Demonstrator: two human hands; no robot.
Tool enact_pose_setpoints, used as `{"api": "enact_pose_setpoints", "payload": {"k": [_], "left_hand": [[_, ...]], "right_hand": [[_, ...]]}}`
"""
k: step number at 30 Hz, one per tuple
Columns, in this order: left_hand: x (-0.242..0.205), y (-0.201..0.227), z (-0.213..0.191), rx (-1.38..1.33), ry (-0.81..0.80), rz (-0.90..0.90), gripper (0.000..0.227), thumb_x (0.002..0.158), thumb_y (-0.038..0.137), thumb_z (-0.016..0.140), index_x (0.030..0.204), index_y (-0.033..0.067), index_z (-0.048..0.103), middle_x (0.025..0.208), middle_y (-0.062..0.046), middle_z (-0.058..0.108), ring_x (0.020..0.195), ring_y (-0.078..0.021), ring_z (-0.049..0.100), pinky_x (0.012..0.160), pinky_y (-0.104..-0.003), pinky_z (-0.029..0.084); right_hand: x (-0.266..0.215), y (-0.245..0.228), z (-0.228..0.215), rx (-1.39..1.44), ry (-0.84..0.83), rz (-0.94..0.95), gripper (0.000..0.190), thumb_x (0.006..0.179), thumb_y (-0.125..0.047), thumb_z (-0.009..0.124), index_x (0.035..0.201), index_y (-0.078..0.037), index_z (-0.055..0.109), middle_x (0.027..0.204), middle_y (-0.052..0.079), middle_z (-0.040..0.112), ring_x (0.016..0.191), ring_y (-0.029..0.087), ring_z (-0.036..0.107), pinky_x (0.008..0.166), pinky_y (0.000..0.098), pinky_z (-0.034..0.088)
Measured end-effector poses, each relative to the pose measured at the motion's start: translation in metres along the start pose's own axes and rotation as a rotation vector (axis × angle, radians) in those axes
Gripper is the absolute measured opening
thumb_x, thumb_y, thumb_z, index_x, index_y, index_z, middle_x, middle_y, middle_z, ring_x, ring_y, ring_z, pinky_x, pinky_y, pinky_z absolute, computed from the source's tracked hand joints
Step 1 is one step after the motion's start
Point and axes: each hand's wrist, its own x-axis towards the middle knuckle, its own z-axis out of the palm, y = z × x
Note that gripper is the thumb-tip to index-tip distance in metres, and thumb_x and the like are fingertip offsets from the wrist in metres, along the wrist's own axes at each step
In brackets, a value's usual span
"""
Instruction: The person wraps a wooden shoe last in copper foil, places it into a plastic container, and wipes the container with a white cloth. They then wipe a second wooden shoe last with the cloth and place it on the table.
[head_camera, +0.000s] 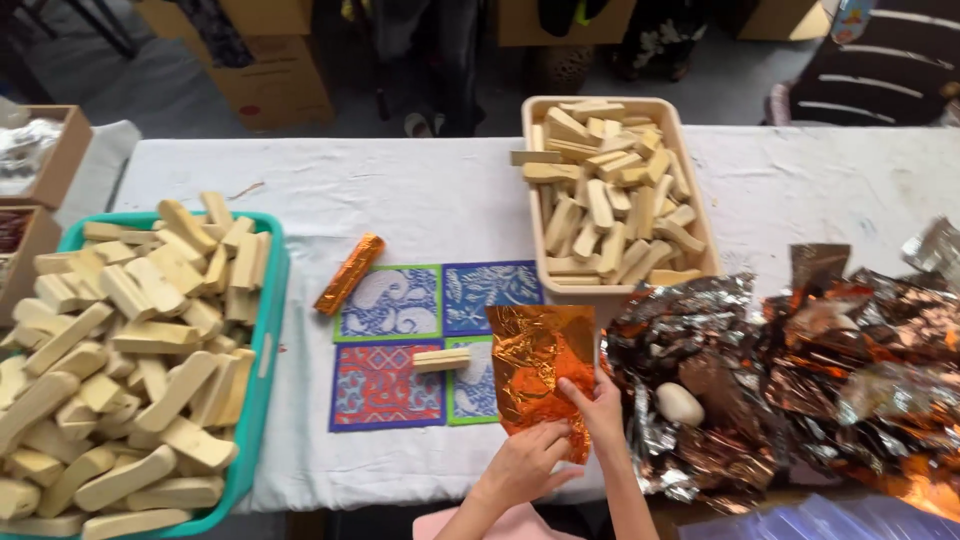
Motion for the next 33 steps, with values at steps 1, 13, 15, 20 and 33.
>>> {"api": "enact_pose_setpoints", "payload": {"k": [1, 13, 15, 20, 33], "left_hand": [[-0.015, -0.012, -0.001, 0.009, 0.007, -0.002, 0.035, 0.088, 0.028, 0.077, 0.101, -0.0002, 0.062, 0.116, -0.016, 0.067, 0.108, -0.0321, 0.068, 0.09, -0.04, 0.056], [-0.088, -0.14, -0.052, -0.419, 0.545, -0.829, 0.068, 0.086, 0.029, 0.082, 0.138, -0.0005, 0.05, 0.133, -0.007, 0.057, 0.126, -0.0233, 0.054, 0.096, -0.035, 0.044], [-0.113, -0.165, -0.039, -1.044, 0.35, -1.061, 0.038, 0.087, 0.029, 0.078, 0.117, 0.0073, 0.069, 0.11, -0.001, 0.074, 0.099, -0.0095, 0.067, 0.092, -0.027, 0.053], [-0.122, -0.171, -0.045, -1.038, 0.582, -1.039, 0.02, 0.091, 0.017, 0.079, 0.103, 0.0039, 0.069, 0.101, -0.002, 0.073, 0.091, -0.0082, 0.065, 0.083, -0.026, 0.052], [-0.075, -0.154, -0.178, 0.33, 0.562, -0.596, 0.018, 0.087, 0.011, 0.077, 0.098, 0.0085, 0.062, 0.118, -0.008, 0.073, 0.098, -0.0277, 0.074, 0.079, -0.04, 0.058]], "right_hand": [[0.005, 0.002, 0.009, -0.001, -0.011, -0.004, 0.049, 0.087, -0.009, 0.078, 0.132, 0.002, 0.061, 0.117, 0.012, 0.075, 0.101, 0.018, 0.069, 0.087, 0.0323, 0.056], [0.037, 0.075, 0.089, 0.469, 0.039, 0.219, 0.034, 0.09, -0.007, 0.074, 0.122, -0.002, 0.066, 0.113, 0.009, 0.075, 0.098, 0.018, 0.072, 0.088, 0.0365, 0.057], [0.04, 0.079, 0.103, 0.541, 0.042, 0.279, 0.036, 0.089, -0.009, 0.073, 0.124, -0.004, 0.065, 0.114, 0.006, 0.074, 0.102, 0.018, 0.07, 0.09, 0.0357, 0.057], [0.036, 0.094, 0.116, 0.435, 0.078, 0.308, 0.037, 0.09, -0.01, 0.071, 0.127, -0.008, 0.065, 0.118, 0.004, 0.072, 0.108, 0.016, 0.067, 0.092, 0.0334, 0.057], [0.04, 0.039, 0.162, -1.009, -0.142, -0.497, 0.06, 0.077, -0.024, 0.084, 0.131, -0.013, 0.063, 0.129, 0.007, 0.067, 0.117, 0.03, 0.061, 0.1, 0.0416, 0.049]]}}
